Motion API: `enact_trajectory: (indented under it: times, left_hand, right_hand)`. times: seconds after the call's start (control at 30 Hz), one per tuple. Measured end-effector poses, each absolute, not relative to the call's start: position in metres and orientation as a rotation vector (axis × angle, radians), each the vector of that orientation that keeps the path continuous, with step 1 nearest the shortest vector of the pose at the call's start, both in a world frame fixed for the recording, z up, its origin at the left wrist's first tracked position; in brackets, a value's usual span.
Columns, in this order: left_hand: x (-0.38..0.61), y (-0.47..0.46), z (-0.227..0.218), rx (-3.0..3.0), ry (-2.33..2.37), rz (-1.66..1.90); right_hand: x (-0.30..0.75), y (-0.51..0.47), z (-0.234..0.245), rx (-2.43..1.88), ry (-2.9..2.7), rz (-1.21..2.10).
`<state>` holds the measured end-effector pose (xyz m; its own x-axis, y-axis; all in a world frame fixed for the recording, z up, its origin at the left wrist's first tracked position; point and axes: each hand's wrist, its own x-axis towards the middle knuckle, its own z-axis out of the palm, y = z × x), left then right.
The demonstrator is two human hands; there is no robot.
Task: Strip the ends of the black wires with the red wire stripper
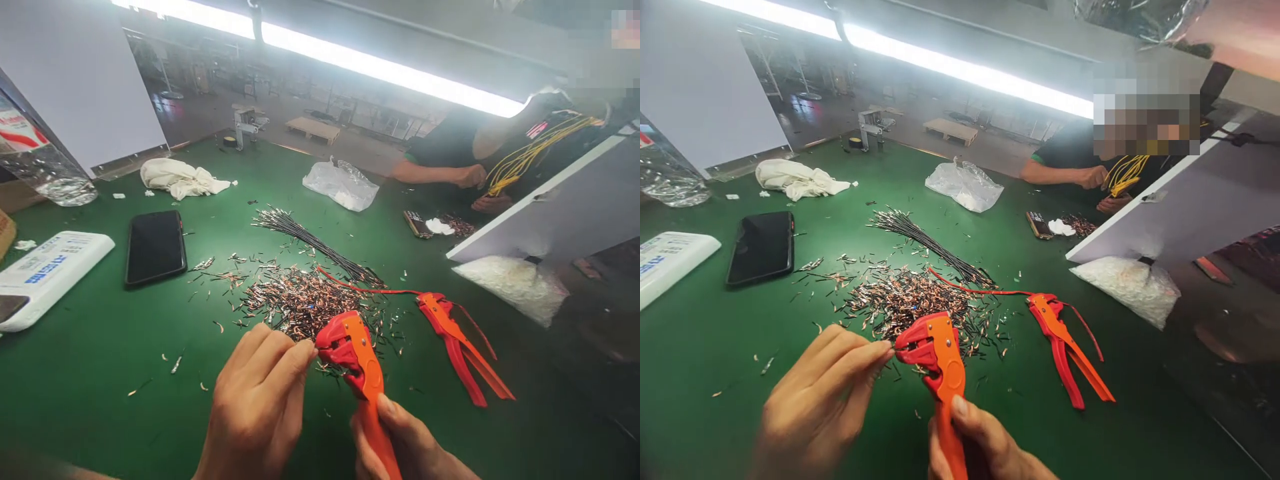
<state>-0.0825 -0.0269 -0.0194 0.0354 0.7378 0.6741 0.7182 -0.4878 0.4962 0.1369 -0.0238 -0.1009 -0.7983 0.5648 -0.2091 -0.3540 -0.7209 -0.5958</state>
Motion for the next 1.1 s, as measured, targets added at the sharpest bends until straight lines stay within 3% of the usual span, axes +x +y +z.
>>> enact_trajectory:
  times: [0.13,0.3,0.47,0.93,1.1]
  left_hand:
    - [-0.087,-0.026,-0.019,2.319,1.504,1.437]
    - [-0.086,-0.027,-0.016,2.143,1.566,1.577]
    - [-0.080,-0.029,-0.018,2.108,1.648,1.548]
    - [-0.077,-0.026,-0.019,2.074,1.550,1.492]
    - [-0.077,-0.026,-0.021,2.105,1.722,1.481]
  right_hand:
    - [0.138,-0.023,-0.088,-0.634,-0.866,2.500]
    - [0.139,-0.010,-0.084,-0.390,-0.968,2.600]
    - [0.144,-0.007,-0.077,-0.413,-0.880,2.659]
    - [0.150,0.005,-0.065,-0.419,-1.041,2.492]
    - [0.150,0.004,-0.064,-0.505,-1.166,2.437]
